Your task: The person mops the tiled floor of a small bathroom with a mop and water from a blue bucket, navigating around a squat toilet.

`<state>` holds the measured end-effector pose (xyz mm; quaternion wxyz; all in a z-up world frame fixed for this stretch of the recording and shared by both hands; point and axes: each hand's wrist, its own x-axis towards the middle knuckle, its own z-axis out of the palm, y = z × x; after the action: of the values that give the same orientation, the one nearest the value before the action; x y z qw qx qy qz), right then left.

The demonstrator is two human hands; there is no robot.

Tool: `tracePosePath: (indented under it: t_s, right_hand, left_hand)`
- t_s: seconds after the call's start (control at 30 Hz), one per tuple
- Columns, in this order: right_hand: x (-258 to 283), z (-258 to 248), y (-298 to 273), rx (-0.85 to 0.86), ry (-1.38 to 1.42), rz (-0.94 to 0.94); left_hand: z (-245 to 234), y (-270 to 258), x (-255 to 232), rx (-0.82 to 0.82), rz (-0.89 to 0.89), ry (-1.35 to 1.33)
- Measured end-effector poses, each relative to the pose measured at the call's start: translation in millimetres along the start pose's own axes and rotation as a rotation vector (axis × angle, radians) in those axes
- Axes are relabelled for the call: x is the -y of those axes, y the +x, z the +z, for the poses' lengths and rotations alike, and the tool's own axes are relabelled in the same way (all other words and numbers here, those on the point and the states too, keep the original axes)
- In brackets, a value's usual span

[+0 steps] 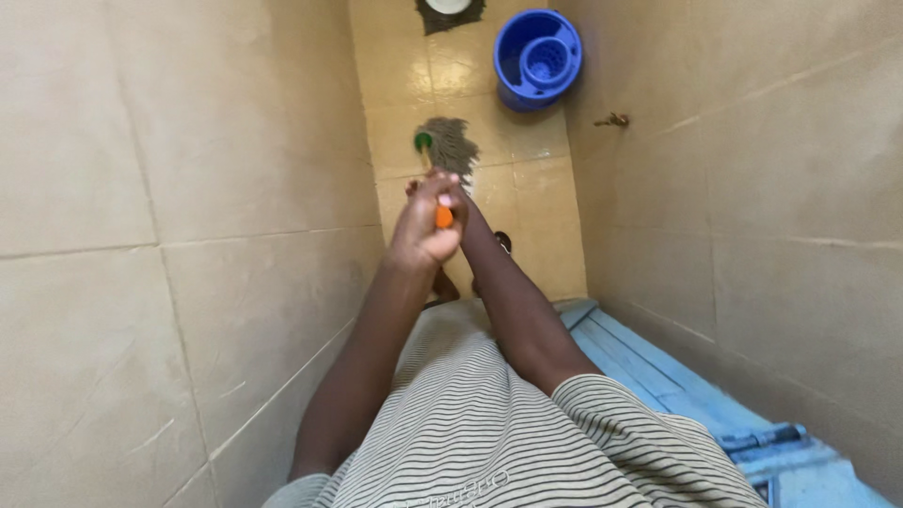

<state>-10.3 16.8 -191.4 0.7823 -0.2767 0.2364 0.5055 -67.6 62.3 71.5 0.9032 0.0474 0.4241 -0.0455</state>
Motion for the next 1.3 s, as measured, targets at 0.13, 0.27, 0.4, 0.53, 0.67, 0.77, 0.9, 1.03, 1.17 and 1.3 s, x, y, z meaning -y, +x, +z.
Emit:
tracePosePath:
  t_s: [0.13, 0.27, 0.4, 0.53, 0.67, 0.77, 0.9, 1.03, 1.17, 1.3]
  right_hand:
    - [-23, 9, -4, 0.010, -0.071, -0.018]
    - [-24, 22, -10, -0.118, -0.145, 0.184]
    - [-15, 21, -17, -0.227, -0.271, 0.340]
    - [6, 14, -28, -0.195, -0.304, 0.179]
    - [26, 15, -59, -0.094, -0.315, -0.095]
    - [37, 14, -75, -0.069, -0.319, -0.259]
    - [60, 20, -63, -0.293, -0.234, -0.038]
    - [66, 31, -50, -0.395, -0.343, 0.054]
    - [51, 43, -49, -0.313, -0.319, 0.073]
    - [43, 43, -56, -0.255, -0.296, 0.127]
  left_hand:
    - [-63, 9, 6, 0.065, 0.053, 0.009]
    - [-103, 3, 9, -0.026, -0.024, 0.012]
    - [-86, 4, 26, -0.012, 0.016, 0.027]
    - [-55, 12, 28, 0.099, -0.061, -0.067]
    - [-40, 27, 31, 0.077, -0.083, 0.034]
    - [-44, 47, 45, 0.109, -0.110, 0.164]
    - [-66, 92, 39, 0.011, -0.073, 0.316]
    - [-67, 115, 0, 0.156, -0.196, 0.067]
    - [-64, 117, -25, 0.070, -0.112, 0.118]
    - [-78, 111, -6, -0.048, -0.077, 0.141]
